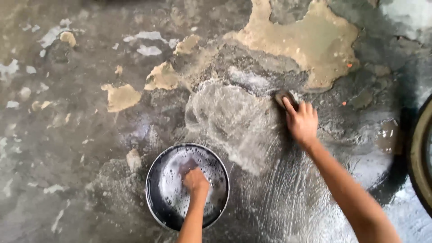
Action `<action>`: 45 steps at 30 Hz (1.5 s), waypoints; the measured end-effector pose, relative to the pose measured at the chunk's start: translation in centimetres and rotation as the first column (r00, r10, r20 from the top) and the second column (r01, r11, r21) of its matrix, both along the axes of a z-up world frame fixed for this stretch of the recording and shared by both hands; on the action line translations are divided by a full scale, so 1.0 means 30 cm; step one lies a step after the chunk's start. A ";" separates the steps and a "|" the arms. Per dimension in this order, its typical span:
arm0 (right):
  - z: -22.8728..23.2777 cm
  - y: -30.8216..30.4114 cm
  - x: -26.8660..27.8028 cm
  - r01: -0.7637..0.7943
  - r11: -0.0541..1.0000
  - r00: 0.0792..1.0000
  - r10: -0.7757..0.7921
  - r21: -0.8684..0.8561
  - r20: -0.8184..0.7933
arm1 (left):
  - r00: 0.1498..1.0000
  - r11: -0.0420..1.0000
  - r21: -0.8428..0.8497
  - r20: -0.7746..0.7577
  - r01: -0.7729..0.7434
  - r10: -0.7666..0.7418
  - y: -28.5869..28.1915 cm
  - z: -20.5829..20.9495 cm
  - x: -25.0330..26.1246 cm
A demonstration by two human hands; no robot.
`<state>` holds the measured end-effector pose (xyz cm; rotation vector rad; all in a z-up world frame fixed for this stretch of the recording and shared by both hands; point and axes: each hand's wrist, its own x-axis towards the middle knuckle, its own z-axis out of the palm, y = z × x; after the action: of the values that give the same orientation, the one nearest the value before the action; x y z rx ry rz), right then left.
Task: The person scrubs a concrete floor with a brush, repeatedly dipping it into a metal bowl of soapy water. The person moves the bowl and continues scrubbing different areas, including near a bicycle.
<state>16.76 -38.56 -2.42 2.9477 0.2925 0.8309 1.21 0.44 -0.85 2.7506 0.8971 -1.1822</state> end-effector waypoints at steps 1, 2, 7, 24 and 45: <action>0.018 0.012 -0.078 -0.005 1.000 1.000 0.005 -0.011 0.021 | 1.000 1.000 -0.011 0.021 -0.005 0.005 0.003 -0.035 0.004; 0.030 0.028 -0.157 0.162 0.987 0.986 -0.161 -0.010 0.035 | 1.000 1.000 -0.013 0.029 -0.008 0.008 0.010 -0.073 0.007; 0.039 0.256 -0.411 0.304 0.949 0.948 -0.292 0.090 -0.126 | 1.000 1.000 0.007 0.024 -0.012 0.012 -0.008 -0.012 -0.006; 0.122 0.463 -0.238 0.009 1.000 0.994 -0.009 -0.005 -0.113 | 0.989 0.979 0.144 -0.001 0.144 -0.145 0.001 -0.038 -0.065; 0.137 0.757 0.365 -0.306 0.925 0.750 0.379 0.224 -0.542 | 0.992 0.984 -0.144 -0.060 0.104 -0.114 -0.024 -0.053 -0.056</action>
<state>27.70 -15.85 1.70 3.2383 0.8696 -0.0865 -0.46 -0.27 -2.44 2.6916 0.6467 -1.3094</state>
